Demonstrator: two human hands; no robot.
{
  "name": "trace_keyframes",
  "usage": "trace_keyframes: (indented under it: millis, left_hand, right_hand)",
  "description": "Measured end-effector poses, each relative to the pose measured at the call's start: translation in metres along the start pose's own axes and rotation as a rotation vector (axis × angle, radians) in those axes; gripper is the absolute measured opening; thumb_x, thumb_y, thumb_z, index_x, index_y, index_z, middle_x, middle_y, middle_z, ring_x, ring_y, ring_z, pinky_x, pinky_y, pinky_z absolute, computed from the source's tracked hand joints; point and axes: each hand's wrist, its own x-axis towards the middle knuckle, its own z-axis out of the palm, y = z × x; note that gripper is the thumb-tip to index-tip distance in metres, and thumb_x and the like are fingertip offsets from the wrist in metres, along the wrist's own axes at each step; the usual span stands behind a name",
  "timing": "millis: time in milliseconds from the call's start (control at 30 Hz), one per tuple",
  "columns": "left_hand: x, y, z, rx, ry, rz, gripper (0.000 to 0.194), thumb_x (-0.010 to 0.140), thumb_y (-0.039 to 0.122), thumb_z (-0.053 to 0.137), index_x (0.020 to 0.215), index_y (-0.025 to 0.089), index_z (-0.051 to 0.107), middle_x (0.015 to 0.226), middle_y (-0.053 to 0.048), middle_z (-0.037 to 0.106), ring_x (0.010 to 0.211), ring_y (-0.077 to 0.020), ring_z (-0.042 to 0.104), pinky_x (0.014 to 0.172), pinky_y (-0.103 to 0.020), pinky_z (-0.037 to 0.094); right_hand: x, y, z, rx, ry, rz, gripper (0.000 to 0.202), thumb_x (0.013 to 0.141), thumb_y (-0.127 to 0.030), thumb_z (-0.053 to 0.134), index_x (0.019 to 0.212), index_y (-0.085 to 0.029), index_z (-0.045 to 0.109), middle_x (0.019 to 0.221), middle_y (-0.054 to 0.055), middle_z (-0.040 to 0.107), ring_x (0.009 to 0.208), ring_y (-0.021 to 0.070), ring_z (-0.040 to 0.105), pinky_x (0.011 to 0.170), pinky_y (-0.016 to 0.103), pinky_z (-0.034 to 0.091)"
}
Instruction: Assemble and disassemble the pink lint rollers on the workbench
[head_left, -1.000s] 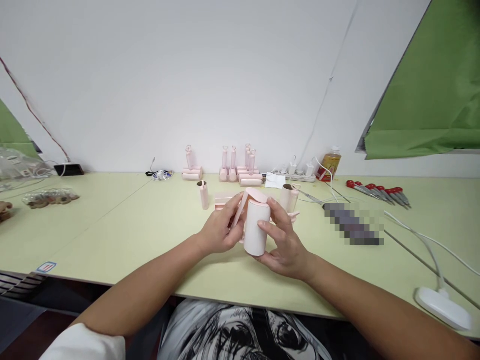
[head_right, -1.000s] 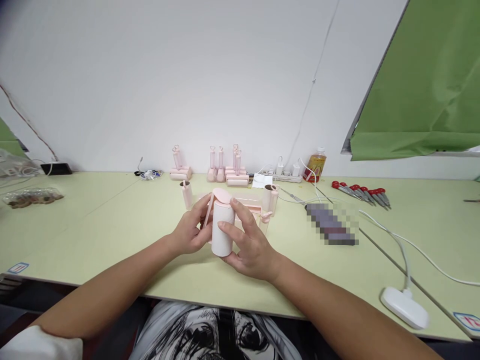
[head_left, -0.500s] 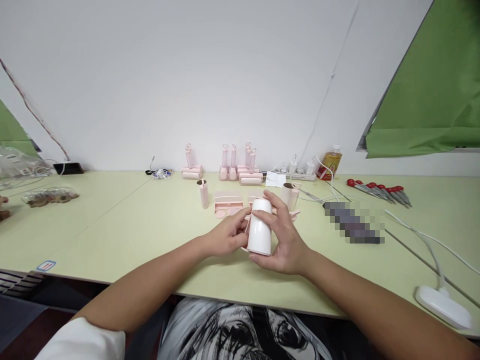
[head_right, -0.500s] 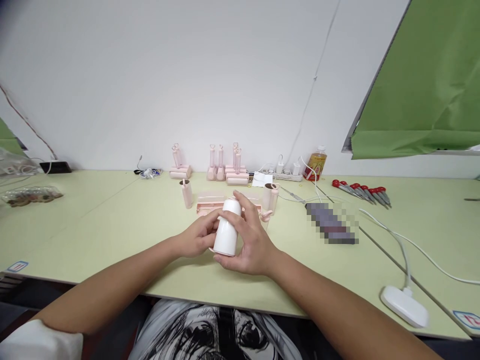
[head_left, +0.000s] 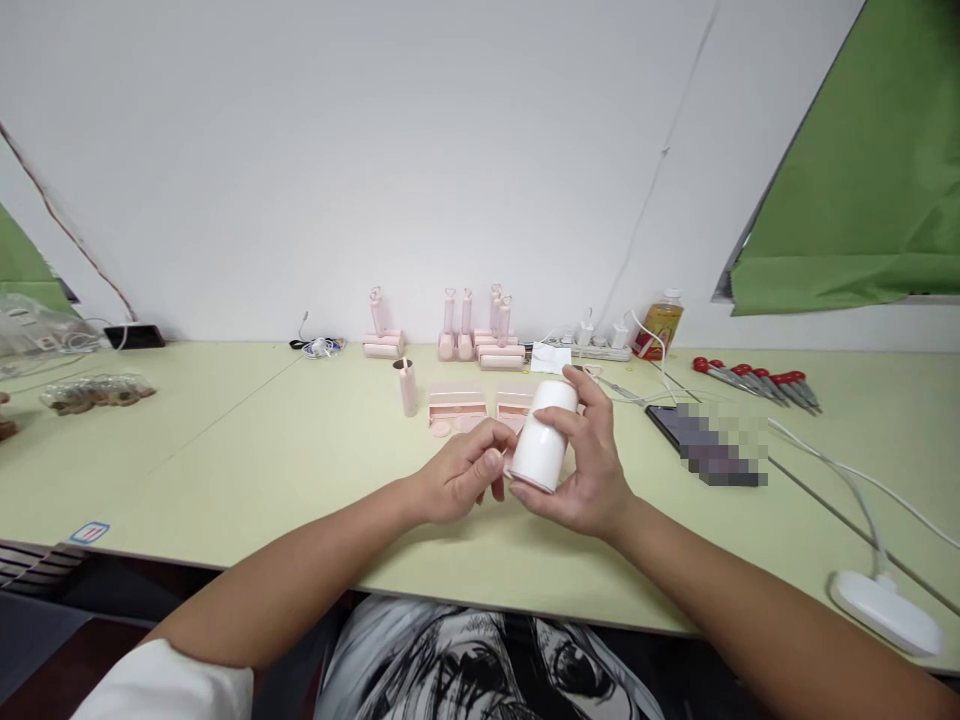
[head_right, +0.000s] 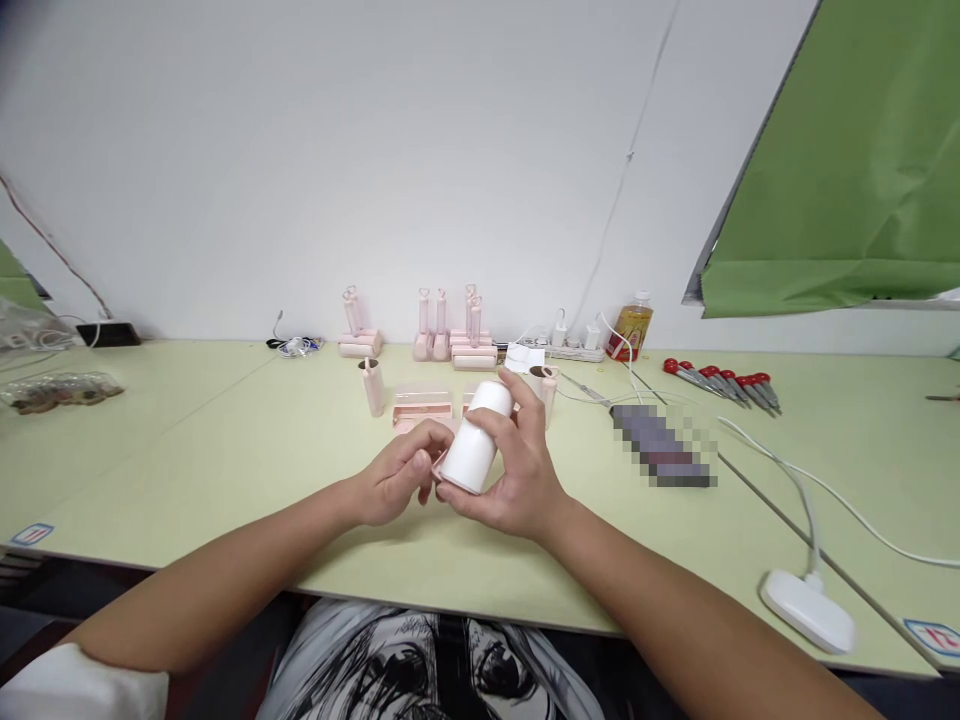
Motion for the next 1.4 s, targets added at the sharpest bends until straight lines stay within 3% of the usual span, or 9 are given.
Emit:
trace_keyframes:
  millis: [100,267,700,800,900,1033,1200,1400]
  left_hand:
    - [0.001,0.002,-0.001,0.012,-0.021,-0.019,0.04,0.087,0.055,0.05,0.088,0.015,0.05,0.071,-0.001,0.054,0.06,-0.0104,0.052,0.052,-0.02,0.04]
    - [0.002,-0.001,-0.002,0.11,0.102,-0.011,0.036,0.084,0.048,0.058,0.073,0.015,0.049,0.065,0.002,0.046,0.058,-0.0082,0.04,0.053,-0.02,0.032]
    - [0.0,-0.001,-0.008,0.286,0.186,0.078,0.035,0.086,0.046,0.053,0.071,0.015,0.056,0.063,0.001,0.05,0.058,-0.0102,0.044,0.055,-0.023,0.034]
    - [0.0,0.001,-0.016,0.241,0.138,0.101,0.039,0.084,0.05,0.054,0.068,0.015,0.055,0.061,0.0,0.049,0.057,-0.0104,0.042,0.055,-0.024,0.034]
    - [-0.001,0.004,-0.025,0.117,0.0,0.073,0.044,0.081,0.055,0.055,0.066,0.014,0.058,0.056,0.0,0.048,0.054,-0.0107,0.042,0.054,-0.024,0.035]
    - [-0.002,0.008,-0.035,-0.036,-0.176,-0.038,0.049,0.082,0.059,0.054,0.067,0.012,0.063,0.057,-0.005,0.057,0.055,-0.0137,0.053,0.053,-0.025,0.042]
    - [0.0,0.013,-0.047,-0.112,-0.217,-0.238,0.053,0.083,0.062,0.052,0.086,0.011,0.06,0.07,-0.008,0.065,0.051,-0.0134,0.06,0.047,-0.023,0.046]
    - [0.001,0.022,-0.055,-0.117,-0.205,-0.403,0.047,0.082,0.061,0.054,0.09,0.015,0.052,0.055,0.002,0.057,0.034,-0.0064,0.045,0.033,-0.017,0.034]
  right_hand:
    - [0.0,0.002,0.002,-0.051,-0.003,0.043,0.063,0.068,-0.048,0.075,0.118,-0.022,0.046,0.143,0.02,0.024,0.132,0.0426,0.031,0.099,0.058,0.037]
    - [0.001,0.003,0.004,-0.079,-0.018,0.033,0.062,0.069,-0.048,0.072,0.119,-0.021,0.046,0.142,0.02,0.025,0.128,0.0407,0.035,0.095,0.054,0.041]
    - [-0.001,0.004,0.005,0.021,-0.14,0.014,0.065,0.081,-0.05,0.06,0.136,-0.023,0.039,0.144,0.018,0.027,0.13,0.0394,0.034,0.101,0.06,0.034]
    - [-0.001,0.005,0.002,0.085,-0.112,0.0,0.062,0.083,-0.051,0.057,0.136,-0.024,0.041,0.144,0.018,0.028,0.131,0.0389,0.033,0.102,0.06,0.034]
    - [0.0,0.005,0.0,0.147,-0.095,-0.023,0.061,0.082,-0.051,0.06,0.134,-0.024,0.044,0.143,0.018,0.032,0.129,0.0368,0.039,0.101,0.057,0.037]
    - [0.001,0.007,0.0,0.261,-0.133,-0.061,0.054,0.081,-0.042,0.067,0.129,-0.022,0.051,0.125,0.017,0.051,0.113,0.0293,0.055,0.09,0.046,0.049]
    - [0.001,0.011,0.002,0.261,-0.114,-0.052,0.047,0.078,-0.033,0.072,0.122,-0.021,0.058,0.103,0.011,0.064,0.091,0.0224,0.063,0.076,0.036,0.054]
    - [-0.001,0.008,0.002,0.201,-0.087,-0.032,0.046,0.078,-0.033,0.072,0.121,-0.023,0.06,0.101,0.01,0.064,0.088,0.0214,0.063,0.073,0.034,0.055]
